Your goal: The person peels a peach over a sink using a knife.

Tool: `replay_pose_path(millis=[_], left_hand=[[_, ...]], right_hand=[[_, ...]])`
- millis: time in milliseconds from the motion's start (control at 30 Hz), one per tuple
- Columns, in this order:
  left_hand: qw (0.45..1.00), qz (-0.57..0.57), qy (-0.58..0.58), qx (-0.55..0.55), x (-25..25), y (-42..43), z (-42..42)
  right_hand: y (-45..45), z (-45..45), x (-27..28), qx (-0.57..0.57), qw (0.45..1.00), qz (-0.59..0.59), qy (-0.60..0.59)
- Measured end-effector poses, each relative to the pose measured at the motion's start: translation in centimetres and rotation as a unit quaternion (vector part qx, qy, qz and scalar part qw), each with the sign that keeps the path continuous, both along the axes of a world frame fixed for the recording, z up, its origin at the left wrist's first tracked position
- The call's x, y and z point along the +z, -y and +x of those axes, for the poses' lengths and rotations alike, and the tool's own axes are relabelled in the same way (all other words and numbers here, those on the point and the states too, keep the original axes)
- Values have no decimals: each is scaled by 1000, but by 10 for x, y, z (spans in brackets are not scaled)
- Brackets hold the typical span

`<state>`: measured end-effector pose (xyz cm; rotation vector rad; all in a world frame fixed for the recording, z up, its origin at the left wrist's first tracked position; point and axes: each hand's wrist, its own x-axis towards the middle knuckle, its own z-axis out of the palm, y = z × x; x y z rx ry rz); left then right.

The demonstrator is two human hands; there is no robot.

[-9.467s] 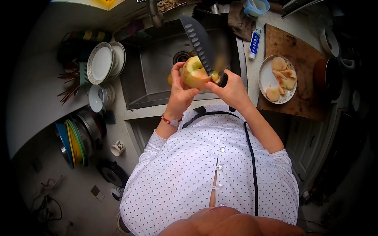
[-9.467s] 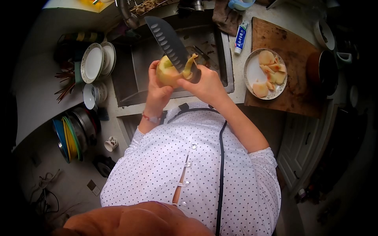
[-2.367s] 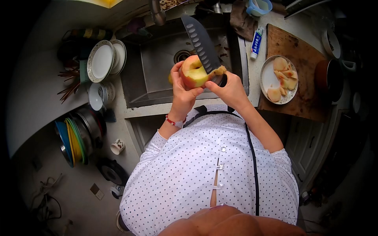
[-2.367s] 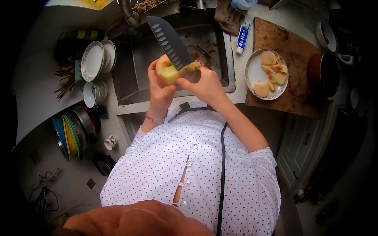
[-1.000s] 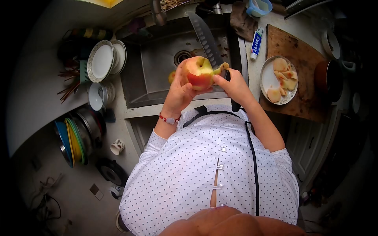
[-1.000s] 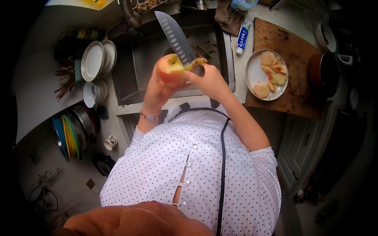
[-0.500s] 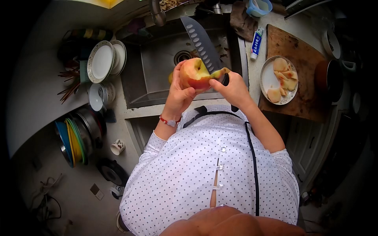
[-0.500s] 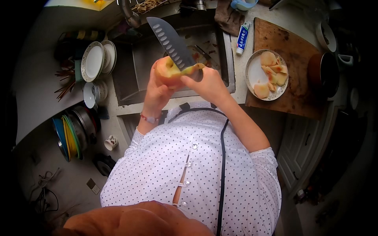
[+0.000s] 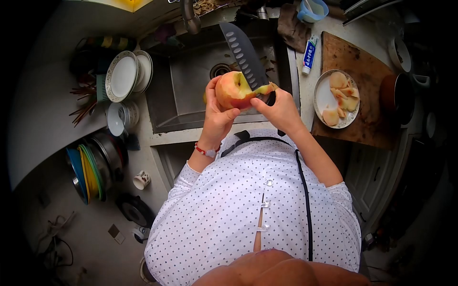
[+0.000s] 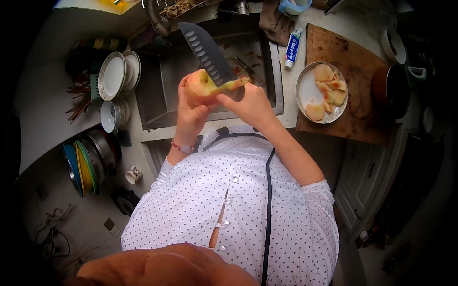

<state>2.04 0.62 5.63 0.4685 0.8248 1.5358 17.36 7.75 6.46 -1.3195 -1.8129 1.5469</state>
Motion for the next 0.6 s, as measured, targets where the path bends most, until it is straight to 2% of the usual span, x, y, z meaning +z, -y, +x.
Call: replay_pose_path(millis=[200,400,600], left_hand=[[999,-7,-26,27,1,2,5],[998,-2,-53,33,-2,2,5],[998,-17,-40,41,-2,2,8]], right_hand=[[0,1,-6,7,997,33,70],[1,-1,0,-4,1000,12,26],[2,-2,-3,-5,998,36,42]])
